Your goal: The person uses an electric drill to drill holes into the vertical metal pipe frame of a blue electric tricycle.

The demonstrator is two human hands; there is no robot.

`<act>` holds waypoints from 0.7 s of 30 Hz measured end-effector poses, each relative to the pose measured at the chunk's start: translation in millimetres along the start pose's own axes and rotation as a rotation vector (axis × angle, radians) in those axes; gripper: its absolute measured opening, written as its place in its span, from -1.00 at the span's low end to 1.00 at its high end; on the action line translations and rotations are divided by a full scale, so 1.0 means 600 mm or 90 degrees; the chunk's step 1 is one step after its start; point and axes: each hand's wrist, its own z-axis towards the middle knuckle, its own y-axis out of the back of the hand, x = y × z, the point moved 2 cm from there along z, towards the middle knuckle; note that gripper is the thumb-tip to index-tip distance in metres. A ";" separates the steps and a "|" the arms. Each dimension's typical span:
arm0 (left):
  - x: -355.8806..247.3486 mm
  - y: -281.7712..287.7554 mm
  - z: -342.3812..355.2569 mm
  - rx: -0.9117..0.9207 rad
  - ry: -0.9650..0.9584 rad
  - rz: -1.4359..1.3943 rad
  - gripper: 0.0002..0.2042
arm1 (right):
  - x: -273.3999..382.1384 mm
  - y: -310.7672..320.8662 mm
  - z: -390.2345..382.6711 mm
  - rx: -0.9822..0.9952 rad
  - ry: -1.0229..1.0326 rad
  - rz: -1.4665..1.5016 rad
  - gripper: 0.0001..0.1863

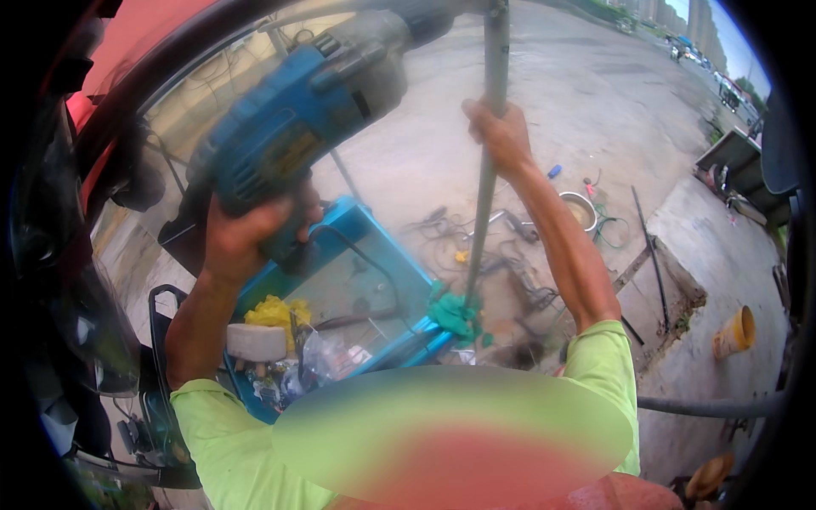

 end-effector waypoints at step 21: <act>0.004 -0.008 -0.003 0.020 -0.042 -0.041 -0.62 | 0.013 -0.003 -0.008 -0.015 -0.013 -0.042 -0.65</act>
